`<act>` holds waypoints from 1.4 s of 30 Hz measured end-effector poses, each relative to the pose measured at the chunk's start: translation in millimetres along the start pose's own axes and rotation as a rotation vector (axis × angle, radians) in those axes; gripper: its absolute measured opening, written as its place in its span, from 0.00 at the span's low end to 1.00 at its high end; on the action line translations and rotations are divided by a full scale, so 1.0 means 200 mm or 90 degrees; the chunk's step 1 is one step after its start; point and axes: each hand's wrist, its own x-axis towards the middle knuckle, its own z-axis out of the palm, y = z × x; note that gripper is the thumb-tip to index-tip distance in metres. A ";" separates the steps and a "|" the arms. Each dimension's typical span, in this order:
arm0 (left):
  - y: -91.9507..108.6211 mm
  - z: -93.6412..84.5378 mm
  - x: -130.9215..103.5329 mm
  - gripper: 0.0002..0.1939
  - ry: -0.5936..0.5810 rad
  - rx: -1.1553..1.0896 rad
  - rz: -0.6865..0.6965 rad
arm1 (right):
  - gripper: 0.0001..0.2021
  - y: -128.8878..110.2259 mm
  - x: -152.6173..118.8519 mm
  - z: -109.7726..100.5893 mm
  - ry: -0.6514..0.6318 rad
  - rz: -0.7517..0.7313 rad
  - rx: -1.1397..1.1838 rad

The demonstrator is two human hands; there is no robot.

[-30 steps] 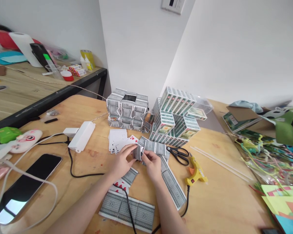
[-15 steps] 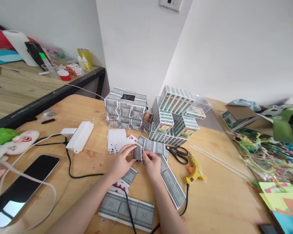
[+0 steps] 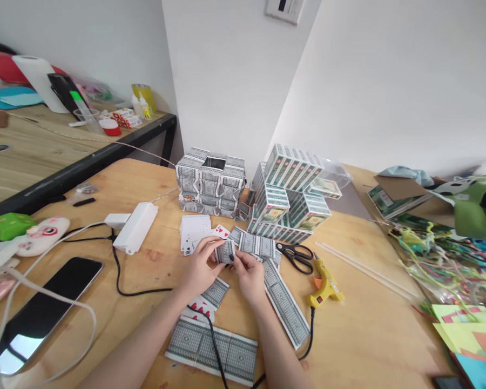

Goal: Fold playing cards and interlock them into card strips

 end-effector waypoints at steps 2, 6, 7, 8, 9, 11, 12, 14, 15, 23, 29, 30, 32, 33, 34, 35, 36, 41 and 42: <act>0.00 0.00 0.00 0.25 -0.016 -0.011 -0.014 | 0.12 0.01 0.00 0.00 -0.014 -0.002 -0.012; 0.01 0.00 0.00 0.25 -0.028 -0.081 -0.039 | 0.14 -0.01 0.00 -0.01 -0.043 0.029 0.023; 0.02 0.00 0.01 0.25 -0.034 -0.124 -0.049 | 0.14 -0.02 0.00 -0.02 -0.049 0.039 0.045; 0.03 0.00 0.01 0.24 -0.044 -0.176 -0.062 | 0.15 -0.03 0.01 -0.02 -0.054 0.048 0.068; 0.03 0.00 0.01 0.23 -0.054 -0.230 -0.078 | 0.15 -0.04 0.01 -0.02 -0.059 0.056 0.090; 0.04 0.00 0.02 0.24 -0.055 -0.306 -0.117 | 0.16 -0.05 0.01 -0.01 -0.068 0.068 0.127; 0.04 0.00 0.02 0.23 -0.040 -0.316 -0.138 | 0.15 -0.05 0.01 -0.01 -0.075 0.072 0.143; 0.03 0.00 0.02 0.17 -0.011 -0.289 -0.175 | 0.14 -0.06 0.00 0.01 -0.099 0.075 0.165; 0.02 0.01 0.01 0.14 -0.004 -0.267 -0.188 | 0.13 -0.06 0.00 0.01 -0.116 0.075 0.171; 0.02 0.03 0.00 0.19 0.055 -0.185 -0.238 | 0.09 -0.06 -0.04 0.04 -0.205 0.068 0.189; 0.03 0.01 -0.01 0.20 0.099 -0.025 -0.191 | 0.09 -0.06 -0.04 0.05 -0.210 0.087 0.189; 0.02 0.01 -0.01 0.20 0.099 -0.022 -0.201 | 0.09 -0.06 -0.04 0.05 -0.211 0.087 0.188; 0.01 0.02 0.00 0.20 0.098 -0.024 -0.210 | 0.10 -0.06 -0.04 0.05 -0.207 0.090 0.190; 0.01 0.02 0.00 0.20 0.096 -0.025 -0.207 | 0.10 -0.06 -0.04 0.05 -0.201 0.094 0.195; 0.00 0.02 0.00 0.20 0.093 -0.024 -0.198 | 0.11 -0.06 -0.04 0.05 -0.190 0.097 0.203; 0.00 0.01 0.00 0.20 0.090 -0.021 -0.186 | 0.11 -0.05 -0.04 0.05 -0.172 0.098 0.213; -0.01 0.01 0.00 0.20 0.090 -0.016 -0.175 | 0.12 -0.05 -0.03 0.04 -0.148 0.097 0.224; -0.03 -0.03 0.02 0.11 0.135 0.132 -0.091 | 0.13 -0.03 0.00 0.01 0.066 0.066 0.259; -0.03 -0.04 0.03 0.10 0.147 0.181 -0.070 | 0.14 -0.03 0.00 0.01 0.115 0.057 0.257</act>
